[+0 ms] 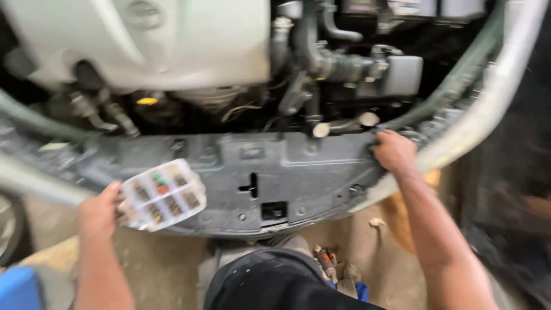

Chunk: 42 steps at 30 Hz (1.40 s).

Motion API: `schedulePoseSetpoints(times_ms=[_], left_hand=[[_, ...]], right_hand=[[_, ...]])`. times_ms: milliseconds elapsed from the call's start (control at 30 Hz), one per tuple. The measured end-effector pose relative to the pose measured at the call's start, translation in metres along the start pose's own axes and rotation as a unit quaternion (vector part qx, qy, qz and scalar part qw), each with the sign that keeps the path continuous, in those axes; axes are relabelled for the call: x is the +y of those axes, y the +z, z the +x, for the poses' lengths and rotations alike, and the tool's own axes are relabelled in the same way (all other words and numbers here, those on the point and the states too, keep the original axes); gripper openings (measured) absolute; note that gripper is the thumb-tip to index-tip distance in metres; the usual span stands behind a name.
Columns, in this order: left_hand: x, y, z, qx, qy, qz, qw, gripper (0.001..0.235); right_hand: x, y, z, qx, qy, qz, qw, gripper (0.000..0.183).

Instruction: The person works on the front of a car with the hood open, using a screwdriver to remove and install screws into the plastic radiator cover. They select screws from a small compartmentalized box and place them into the cover while occasionally interacting with another person standing nearby.

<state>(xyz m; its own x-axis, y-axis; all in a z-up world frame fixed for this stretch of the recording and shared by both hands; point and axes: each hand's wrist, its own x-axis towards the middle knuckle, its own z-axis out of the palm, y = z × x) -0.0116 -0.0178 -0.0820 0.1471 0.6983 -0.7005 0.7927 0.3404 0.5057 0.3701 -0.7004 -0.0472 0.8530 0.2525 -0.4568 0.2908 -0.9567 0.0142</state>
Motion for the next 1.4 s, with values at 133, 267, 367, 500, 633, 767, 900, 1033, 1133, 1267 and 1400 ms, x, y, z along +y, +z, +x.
schedulePoseSetpoints(times_ms=[133,267,367,500,633,767,900,1033,1133,1267,1400], left_hand=[[0.022,0.007,-0.013,-0.074,-0.005,-0.069,0.995,0.04],[0.037,0.009,-0.031,-0.031,-0.035,-0.024,0.999,0.042],[0.036,0.009,-0.031,-0.052,-0.02,-0.043,0.997,0.042],[0.044,0.003,-0.043,-0.048,-0.014,-0.033,0.998,0.042],[0.059,0.0,-0.057,-0.067,-0.007,-0.046,0.997,0.043],[0.058,-0.004,-0.057,-0.078,-0.015,-0.052,0.996,0.043],[0.053,-0.007,-0.056,-0.085,0.006,-0.052,0.995,0.044],[0.046,-0.009,-0.051,-0.102,0.023,-0.08,0.991,0.045],[0.047,-0.012,-0.047,-0.124,0.021,-0.088,0.988,0.044],[0.039,-0.02,-0.046,-0.147,0.045,-0.085,0.984,0.046],[0.044,-0.024,-0.048,-0.17,0.047,-0.08,0.981,0.047]], right_hand=[[0.015,0.013,0.006,-0.007,0.005,-0.012,1.0,0.035],[0.021,0.017,0.007,-0.028,0.002,-0.013,1.0,0.031],[0.025,0.016,0.009,-0.05,-0.013,-0.025,0.998,0.031],[0.01,0.006,0.003,-0.046,0.033,0.029,0.998,0.035],[-0.057,-0.035,-0.032,-0.006,0.11,0.038,0.993,0.036],[-0.143,-0.041,-0.065,0.011,0.077,0.061,0.995,0.036],[-0.258,-0.057,-0.109,-0.036,-0.018,0.168,0.985,0.031],[-0.328,-0.018,-0.147,-0.022,-0.175,0.214,0.961,0.029],[-0.375,-0.013,-0.181,-0.018,-0.219,0.245,0.944,0.024],[-0.413,0.006,-0.209,-0.034,-0.243,0.252,0.936,0.019],[-0.446,0.01,-0.211,0.008,-0.243,0.241,0.94,0.017]])
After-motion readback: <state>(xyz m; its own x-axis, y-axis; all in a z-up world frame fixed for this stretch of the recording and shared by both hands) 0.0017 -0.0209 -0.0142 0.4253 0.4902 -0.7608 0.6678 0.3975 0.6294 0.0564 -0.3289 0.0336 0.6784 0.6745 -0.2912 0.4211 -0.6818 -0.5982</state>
